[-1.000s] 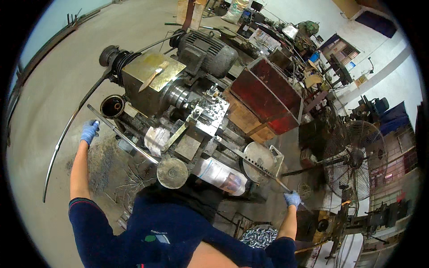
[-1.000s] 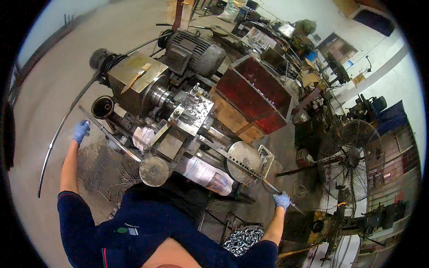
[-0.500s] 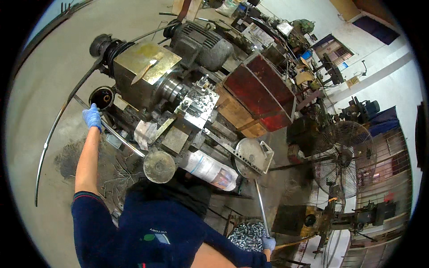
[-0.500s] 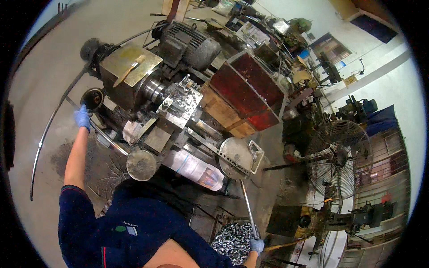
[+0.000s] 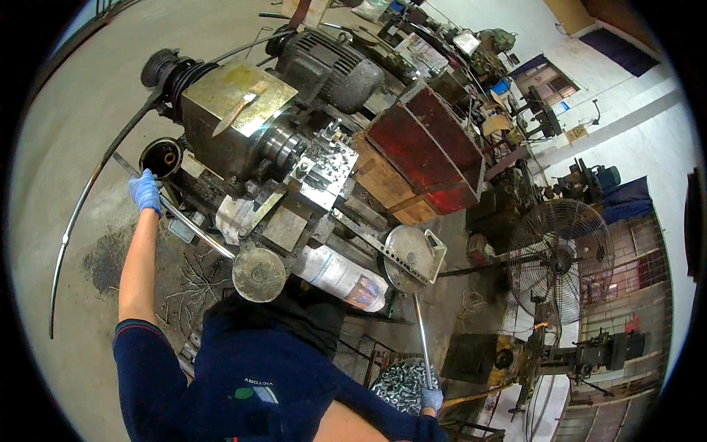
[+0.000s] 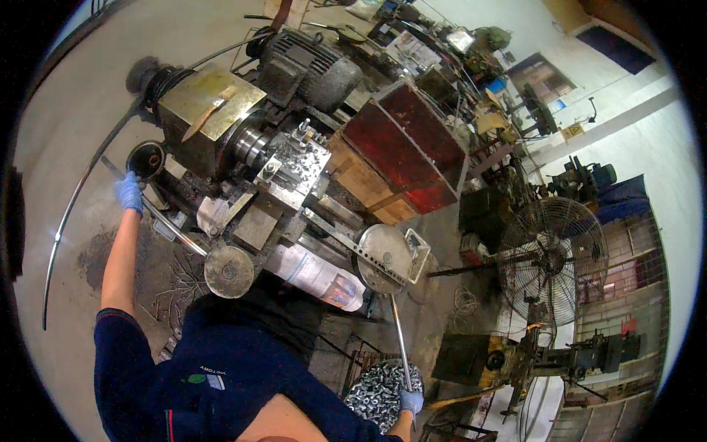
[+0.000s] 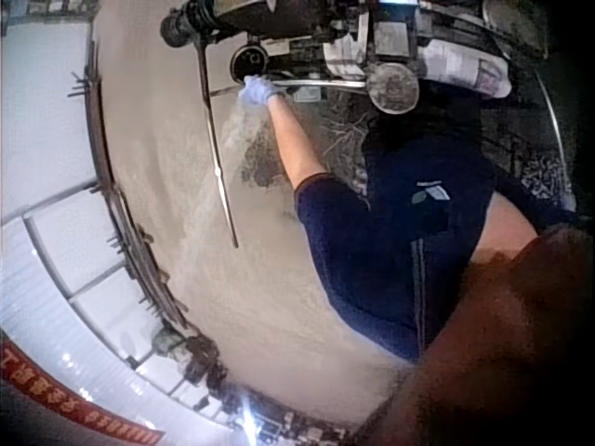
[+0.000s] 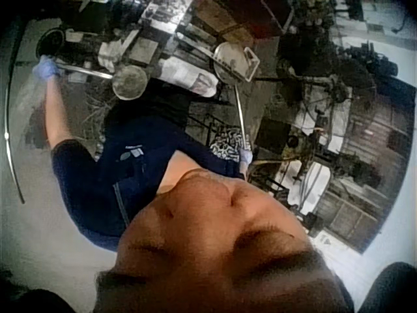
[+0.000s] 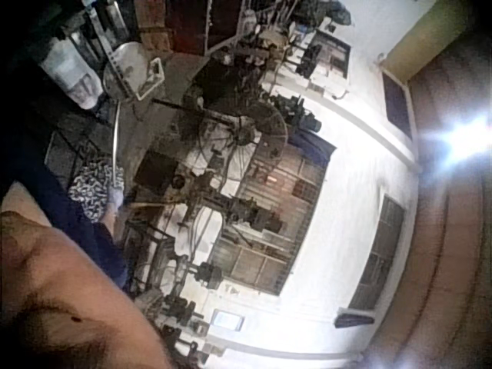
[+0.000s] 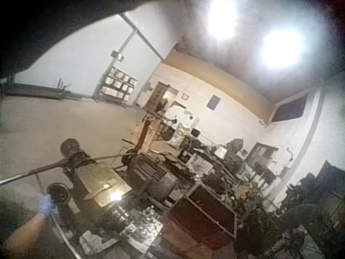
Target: The person operates a manual lathe by rotating handwheels and moving levers to control a cutting tool against a metal workpiece. They also lift a tray of metal shavings and apply a substance from a spray can to the rotating part.
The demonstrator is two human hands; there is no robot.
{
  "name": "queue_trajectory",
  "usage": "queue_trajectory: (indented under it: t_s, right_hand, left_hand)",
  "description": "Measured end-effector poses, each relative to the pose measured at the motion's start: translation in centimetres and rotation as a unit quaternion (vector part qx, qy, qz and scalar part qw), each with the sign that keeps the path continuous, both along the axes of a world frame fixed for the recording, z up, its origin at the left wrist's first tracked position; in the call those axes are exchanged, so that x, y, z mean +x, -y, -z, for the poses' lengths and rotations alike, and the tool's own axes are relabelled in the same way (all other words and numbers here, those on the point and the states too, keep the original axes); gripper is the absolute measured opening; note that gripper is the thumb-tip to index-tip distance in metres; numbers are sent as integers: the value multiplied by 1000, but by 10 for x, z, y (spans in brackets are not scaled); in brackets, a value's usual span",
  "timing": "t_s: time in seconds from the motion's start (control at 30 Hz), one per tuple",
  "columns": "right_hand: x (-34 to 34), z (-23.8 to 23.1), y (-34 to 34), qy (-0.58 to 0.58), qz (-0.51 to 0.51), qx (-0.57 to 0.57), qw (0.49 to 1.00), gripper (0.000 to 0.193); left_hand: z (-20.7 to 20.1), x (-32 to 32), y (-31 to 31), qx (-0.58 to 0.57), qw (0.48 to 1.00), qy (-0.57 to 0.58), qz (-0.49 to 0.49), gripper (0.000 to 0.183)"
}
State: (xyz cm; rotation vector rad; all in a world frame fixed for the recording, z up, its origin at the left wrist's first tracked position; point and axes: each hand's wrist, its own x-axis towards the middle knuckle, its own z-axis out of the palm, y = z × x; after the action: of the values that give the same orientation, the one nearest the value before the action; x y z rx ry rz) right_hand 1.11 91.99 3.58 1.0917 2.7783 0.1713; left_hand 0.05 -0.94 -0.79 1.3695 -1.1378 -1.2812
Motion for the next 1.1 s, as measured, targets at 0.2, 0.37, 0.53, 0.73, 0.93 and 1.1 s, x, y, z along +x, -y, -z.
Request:
queue_trajectory:
  t_s: [0.2, 0.37, 0.53, 0.73, 0.93, 1.1]
  right_hand:
    - [3, -6, 9, 7, 30, 8, 999, 56]
    - [3, -5, 12, 4, 38, 2, 999, 55]
    - [7, 8, -2, -21, -24, 16, 999, 42]
    - [9, 8, -4, -2, -16, -2, 1000, 54]
    - [10, -4, 10, 39, 23, 4, 999, 62]
    - [9, 1, 8, 38, 45, 12, 998, 58]
  left_hand:
    - [10, -1, 8, -8, 1000, 10, 1, 25]
    - [19, 1, 15, -7, 1000, -18, -4, 26]
    - [10, -1, 7, -27, 1000, -10, -7, 24]
    - [-2, -1, 0, -10, 1000, -8, -8, 23]
    - [6, 2, 8, -3, 999, -38, 7, 23]
    - [-7, -1, -3, -8, 1000, -16, -2, 22]
